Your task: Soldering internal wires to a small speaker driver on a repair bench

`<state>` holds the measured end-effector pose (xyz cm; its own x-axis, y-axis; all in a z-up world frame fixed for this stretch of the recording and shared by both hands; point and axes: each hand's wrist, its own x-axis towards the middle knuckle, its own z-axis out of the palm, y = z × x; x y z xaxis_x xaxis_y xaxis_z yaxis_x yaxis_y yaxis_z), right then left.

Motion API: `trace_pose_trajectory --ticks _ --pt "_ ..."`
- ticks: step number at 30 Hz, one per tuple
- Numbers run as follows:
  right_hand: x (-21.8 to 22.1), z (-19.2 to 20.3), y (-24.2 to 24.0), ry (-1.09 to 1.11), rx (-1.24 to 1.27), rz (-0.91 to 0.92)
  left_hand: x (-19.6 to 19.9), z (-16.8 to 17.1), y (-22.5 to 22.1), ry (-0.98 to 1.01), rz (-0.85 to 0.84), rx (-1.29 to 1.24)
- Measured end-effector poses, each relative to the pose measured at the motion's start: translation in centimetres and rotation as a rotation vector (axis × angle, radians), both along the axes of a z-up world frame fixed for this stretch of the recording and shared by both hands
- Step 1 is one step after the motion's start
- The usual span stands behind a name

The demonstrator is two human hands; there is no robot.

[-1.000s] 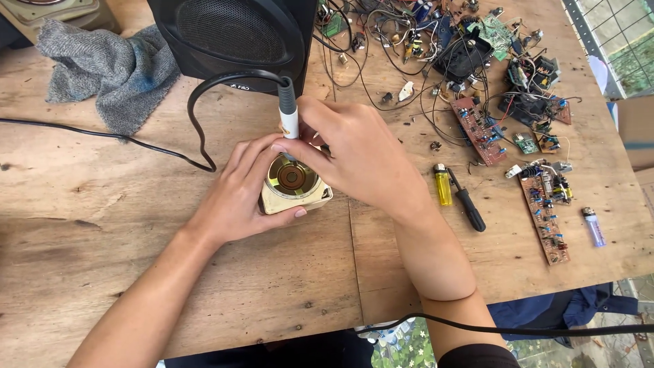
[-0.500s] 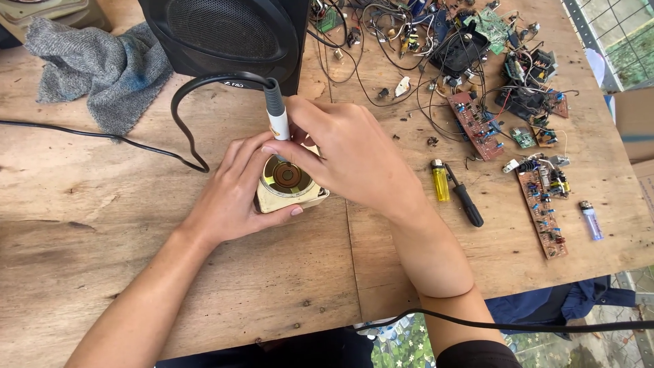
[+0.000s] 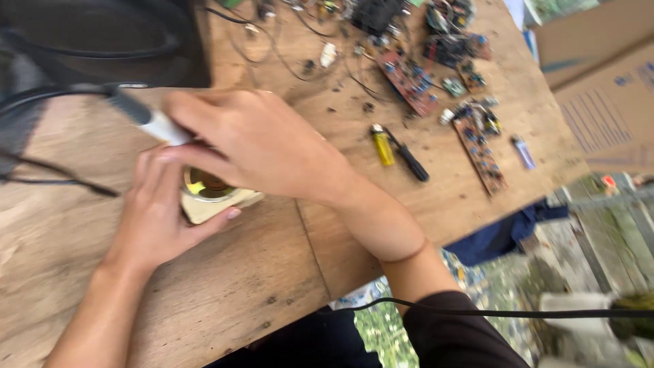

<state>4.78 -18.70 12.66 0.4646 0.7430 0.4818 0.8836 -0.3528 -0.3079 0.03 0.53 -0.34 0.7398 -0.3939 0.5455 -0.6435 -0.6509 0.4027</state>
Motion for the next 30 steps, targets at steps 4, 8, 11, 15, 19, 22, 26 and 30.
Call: trace_pose_trajectory --ticks 4,8,11,15,19,22,26,30 --pt "-0.3 0.2 0.3 0.015 0.030 -0.036 0.3 -1.0 0.1 -0.115 0.000 0.023" --pt "-0.7 -0.1 0.4 0.118 0.028 -0.099 0.1 -1.6 0.6 -0.139 0.053 0.091" --pt "-0.4 -2.1 0.2 0.133 -0.051 -0.195 0.4 -2.1 0.9 -0.204 0.025 0.094" --pt "-0.6 -1.8 0.0 0.073 0.047 -0.158 0.1 0.8 -0.5 -0.015 -0.179 -0.152" --pt "-0.8 -1.9 -0.1 0.025 0.068 -0.140 0.2 0.6 -0.7 0.058 -0.266 -0.234" --pt "-1.1 -2.0 0.2 0.013 0.013 -0.167 0.3 -1.0 0.4 0.004 -0.156 -0.142" --pt "-1.2 -2.2 0.4 0.023 -0.031 -0.184 0.5 -2.6 1.2 -0.141 0.024 0.082" --pt "-1.2 -2.7 0.3 0.028 -0.054 -0.193 0.5 -5.4 2.0 -0.134 0.114 0.118"
